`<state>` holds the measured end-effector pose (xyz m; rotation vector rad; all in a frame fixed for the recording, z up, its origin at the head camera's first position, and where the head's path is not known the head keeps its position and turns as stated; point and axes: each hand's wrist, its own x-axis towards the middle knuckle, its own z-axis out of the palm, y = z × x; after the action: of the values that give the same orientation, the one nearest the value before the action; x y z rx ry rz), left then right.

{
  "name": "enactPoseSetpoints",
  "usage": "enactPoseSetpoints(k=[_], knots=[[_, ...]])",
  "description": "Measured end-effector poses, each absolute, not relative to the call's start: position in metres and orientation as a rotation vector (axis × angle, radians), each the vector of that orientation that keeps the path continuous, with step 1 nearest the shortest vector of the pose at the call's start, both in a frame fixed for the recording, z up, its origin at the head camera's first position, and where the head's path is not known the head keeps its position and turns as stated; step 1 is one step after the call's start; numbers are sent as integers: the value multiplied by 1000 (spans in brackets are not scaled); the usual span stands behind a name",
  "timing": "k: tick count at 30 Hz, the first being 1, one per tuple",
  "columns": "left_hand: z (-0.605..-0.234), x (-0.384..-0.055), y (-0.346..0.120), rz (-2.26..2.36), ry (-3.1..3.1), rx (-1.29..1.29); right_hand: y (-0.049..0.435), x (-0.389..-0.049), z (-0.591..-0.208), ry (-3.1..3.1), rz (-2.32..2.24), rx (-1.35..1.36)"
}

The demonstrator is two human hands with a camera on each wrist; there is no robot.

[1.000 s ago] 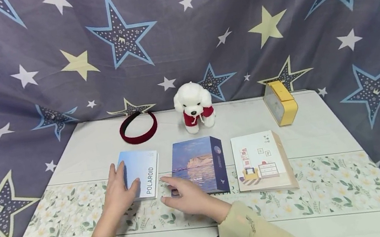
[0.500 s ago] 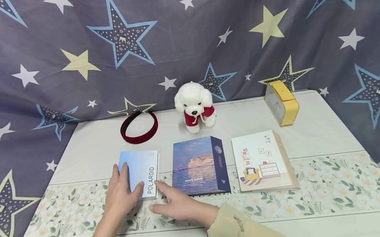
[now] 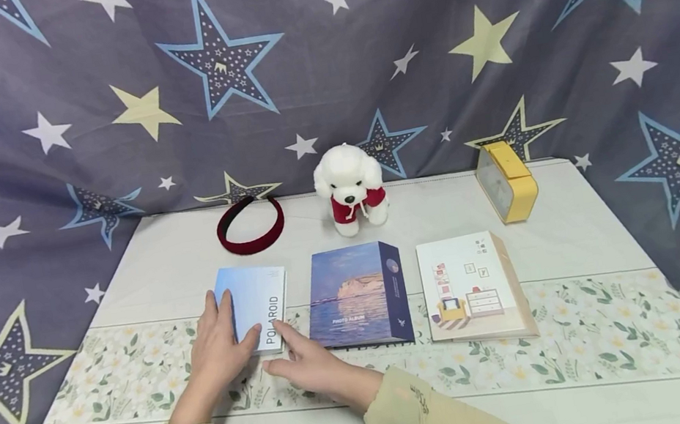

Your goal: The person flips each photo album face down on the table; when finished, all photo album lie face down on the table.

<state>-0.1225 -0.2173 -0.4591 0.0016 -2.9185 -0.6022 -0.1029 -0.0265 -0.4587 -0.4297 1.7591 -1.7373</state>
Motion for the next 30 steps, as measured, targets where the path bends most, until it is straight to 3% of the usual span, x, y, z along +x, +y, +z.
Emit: enactPoseSetpoints(k=[30], knots=[[-453, -123, -215, -651, -3026, 80, -36, -105, -450, 1230, -2252, -31]])
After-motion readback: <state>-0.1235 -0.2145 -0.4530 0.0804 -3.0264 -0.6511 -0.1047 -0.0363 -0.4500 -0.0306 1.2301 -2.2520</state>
